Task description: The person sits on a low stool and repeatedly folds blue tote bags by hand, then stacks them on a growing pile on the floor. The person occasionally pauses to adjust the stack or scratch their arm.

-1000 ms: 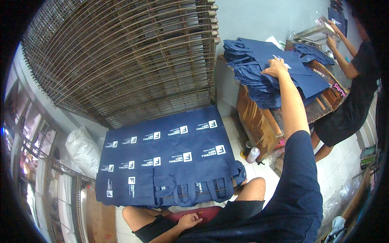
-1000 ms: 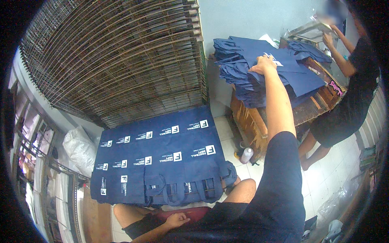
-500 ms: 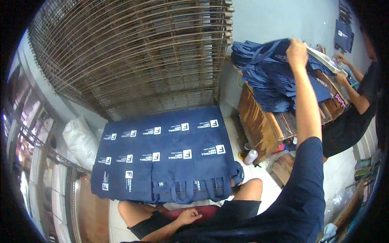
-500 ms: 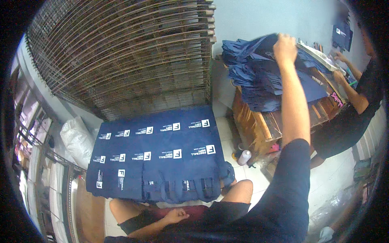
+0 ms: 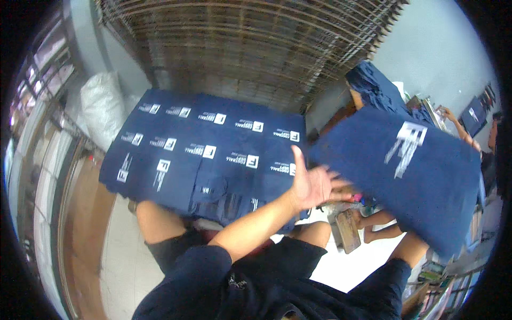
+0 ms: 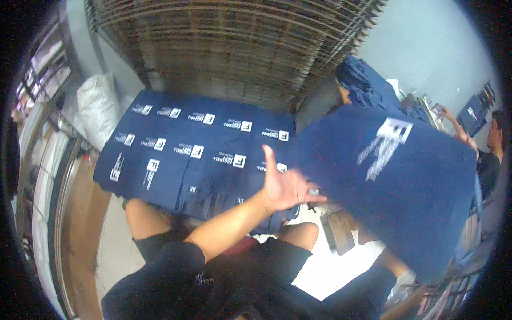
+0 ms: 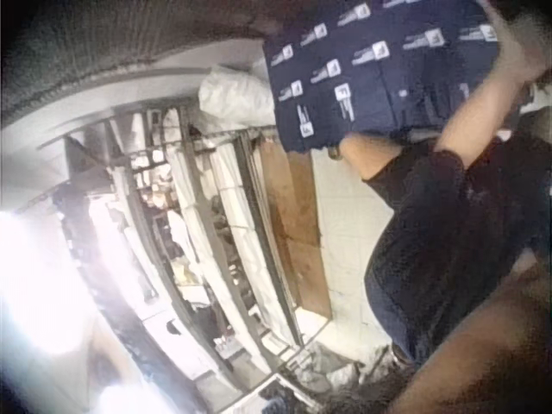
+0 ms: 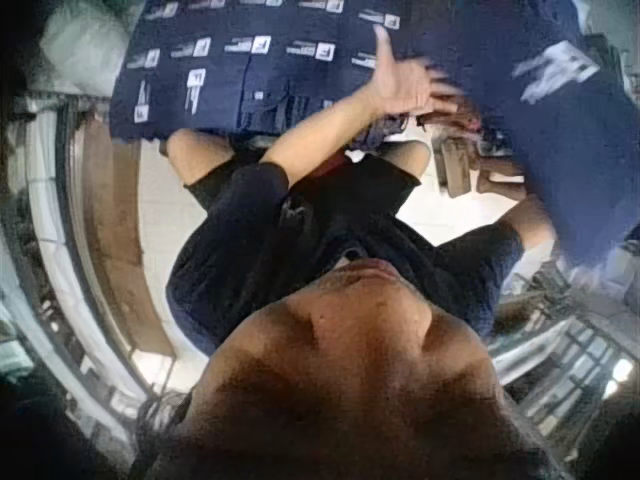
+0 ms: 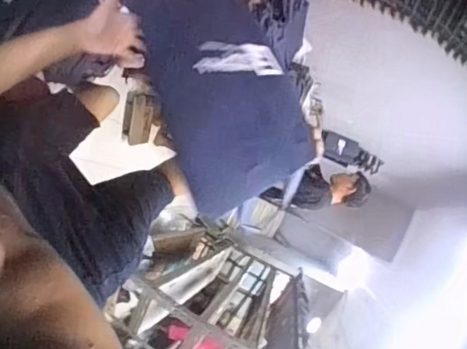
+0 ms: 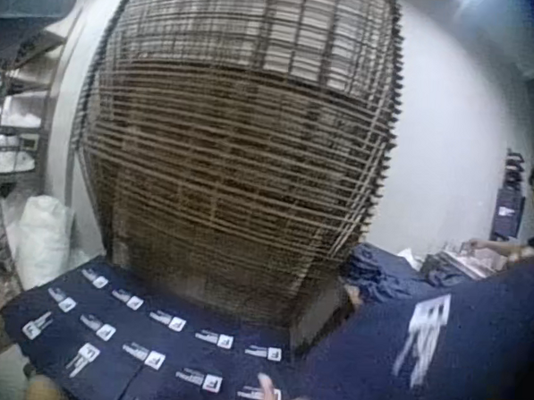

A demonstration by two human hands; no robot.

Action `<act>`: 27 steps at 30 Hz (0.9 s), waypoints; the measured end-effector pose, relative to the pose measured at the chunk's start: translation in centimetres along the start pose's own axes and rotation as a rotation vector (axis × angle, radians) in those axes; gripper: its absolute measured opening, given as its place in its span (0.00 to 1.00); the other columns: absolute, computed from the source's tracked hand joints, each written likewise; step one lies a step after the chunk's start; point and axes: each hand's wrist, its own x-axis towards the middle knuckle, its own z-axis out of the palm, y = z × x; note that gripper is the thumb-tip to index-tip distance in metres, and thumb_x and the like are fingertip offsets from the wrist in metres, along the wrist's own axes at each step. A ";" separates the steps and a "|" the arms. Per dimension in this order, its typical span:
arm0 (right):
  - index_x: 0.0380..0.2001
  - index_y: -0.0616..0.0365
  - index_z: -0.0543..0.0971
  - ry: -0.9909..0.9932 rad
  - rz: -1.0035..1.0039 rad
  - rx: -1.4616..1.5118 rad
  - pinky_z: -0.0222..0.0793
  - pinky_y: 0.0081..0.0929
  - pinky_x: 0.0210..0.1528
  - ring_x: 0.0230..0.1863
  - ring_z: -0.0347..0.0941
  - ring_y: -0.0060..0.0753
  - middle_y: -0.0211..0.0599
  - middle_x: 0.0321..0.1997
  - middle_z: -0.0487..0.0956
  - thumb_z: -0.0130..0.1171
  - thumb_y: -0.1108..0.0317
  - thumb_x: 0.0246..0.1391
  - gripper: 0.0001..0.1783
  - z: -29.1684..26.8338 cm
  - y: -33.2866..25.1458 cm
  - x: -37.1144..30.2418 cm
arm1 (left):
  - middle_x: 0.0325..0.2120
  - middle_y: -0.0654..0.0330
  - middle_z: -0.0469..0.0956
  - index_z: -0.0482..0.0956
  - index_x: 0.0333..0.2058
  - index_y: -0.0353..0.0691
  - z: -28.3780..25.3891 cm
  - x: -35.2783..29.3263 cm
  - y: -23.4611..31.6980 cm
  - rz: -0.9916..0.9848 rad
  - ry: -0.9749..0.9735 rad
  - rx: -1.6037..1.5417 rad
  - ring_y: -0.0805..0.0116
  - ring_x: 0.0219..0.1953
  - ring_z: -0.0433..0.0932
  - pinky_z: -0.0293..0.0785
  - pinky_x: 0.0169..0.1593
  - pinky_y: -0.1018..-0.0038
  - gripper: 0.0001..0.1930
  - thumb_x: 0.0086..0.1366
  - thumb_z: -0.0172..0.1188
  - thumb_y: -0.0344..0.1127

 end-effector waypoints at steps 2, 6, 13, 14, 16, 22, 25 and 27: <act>0.53 0.49 0.63 -0.065 0.225 0.164 0.72 0.42 0.40 0.47 0.68 0.48 0.43 0.49 0.65 0.51 0.55 0.51 0.26 -1.4 -1.0 -3.1 | 0.62 0.53 0.55 0.53 0.63 0.44 2.6 -3.0 1.6 0.132 0.008 -0.008 0.51 0.61 0.58 0.54 0.60 0.48 0.62 0.38 0.29 0.88; 0.57 0.48 0.59 -0.105 0.690 0.658 0.73 0.43 0.41 0.51 0.66 0.48 0.44 0.54 0.60 0.50 0.51 0.52 0.30 -0.9 -0.8 -10.8 | 0.52 0.55 0.70 0.64 0.57 0.40 3.0 -10.7 2.8 0.199 0.263 0.314 0.63 0.52 0.70 0.65 0.56 0.64 0.30 0.60 0.49 0.51; 0.63 0.45 0.53 -0.318 1.360 0.985 0.75 0.44 0.41 0.57 0.63 0.49 0.47 0.64 0.53 0.49 0.44 0.53 0.38 0.4 -2.7 -24.9 | 0.44 0.56 0.75 0.64 0.56 0.35 4.3 -18.1 7.5 0.375 0.526 0.713 0.68 0.43 0.76 0.71 0.50 0.73 0.34 0.44 0.47 0.23; 0.64 0.45 0.52 -0.344 1.493 1.097 0.75 0.44 0.41 0.58 0.62 0.49 0.48 0.66 0.52 0.49 0.43 0.53 0.39 0.7 -3.1 -27.8 | 0.45 0.56 0.75 0.65 0.56 0.34 4.6 -19.4 8.7 0.404 0.533 0.749 0.68 0.44 0.75 0.71 0.50 0.73 0.34 0.43 0.48 0.23; 0.66 0.44 0.50 -0.359 1.774 1.374 0.75 0.45 0.41 0.60 0.61 0.49 0.49 0.68 0.49 0.49 0.41 0.54 0.41 -0.1 -4.6 -32.3 | 0.45 0.56 0.75 0.65 0.56 0.34 4.1 -21.7 11.1 0.420 0.588 0.894 0.68 0.44 0.75 0.71 0.50 0.73 0.34 0.44 0.49 0.23; 0.51 0.48 0.70 -1.015 1.608 0.824 0.66 0.44 0.40 0.47 0.69 0.36 0.38 0.46 0.73 0.57 0.58 0.52 0.22 4.2 -5.4 -39.8 | 0.46 0.57 0.74 0.66 0.55 0.35 0.0 -30.2 15.8 0.332 0.857 1.017 0.68 0.46 0.74 0.70 0.50 0.74 0.29 0.50 0.48 0.18; 0.37 0.49 0.75 -1.109 1.649 0.574 0.67 0.35 0.35 0.43 0.69 0.28 0.30 0.37 0.76 0.58 0.69 0.49 0.10 7.3 -7.7 -43.7 | 0.46 0.55 0.74 0.67 0.55 0.38 -4.3 -34.0 18.0 0.397 1.118 1.224 0.67 0.42 0.76 0.72 0.48 0.72 0.30 0.50 0.54 0.19; 0.38 0.50 0.76 -1.155 1.689 0.518 0.68 0.33 0.34 0.43 0.69 0.29 0.31 0.39 0.75 0.58 0.68 0.49 0.11 8.3 -8.7 -46.2 | 0.45 0.54 0.74 0.68 0.54 0.41 -9.2 -37.2 19.1 0.450 1.409 1.405 0.67 0.41 0.76 0.73 0.46 0.71 0.29 0.50 0.58 0.21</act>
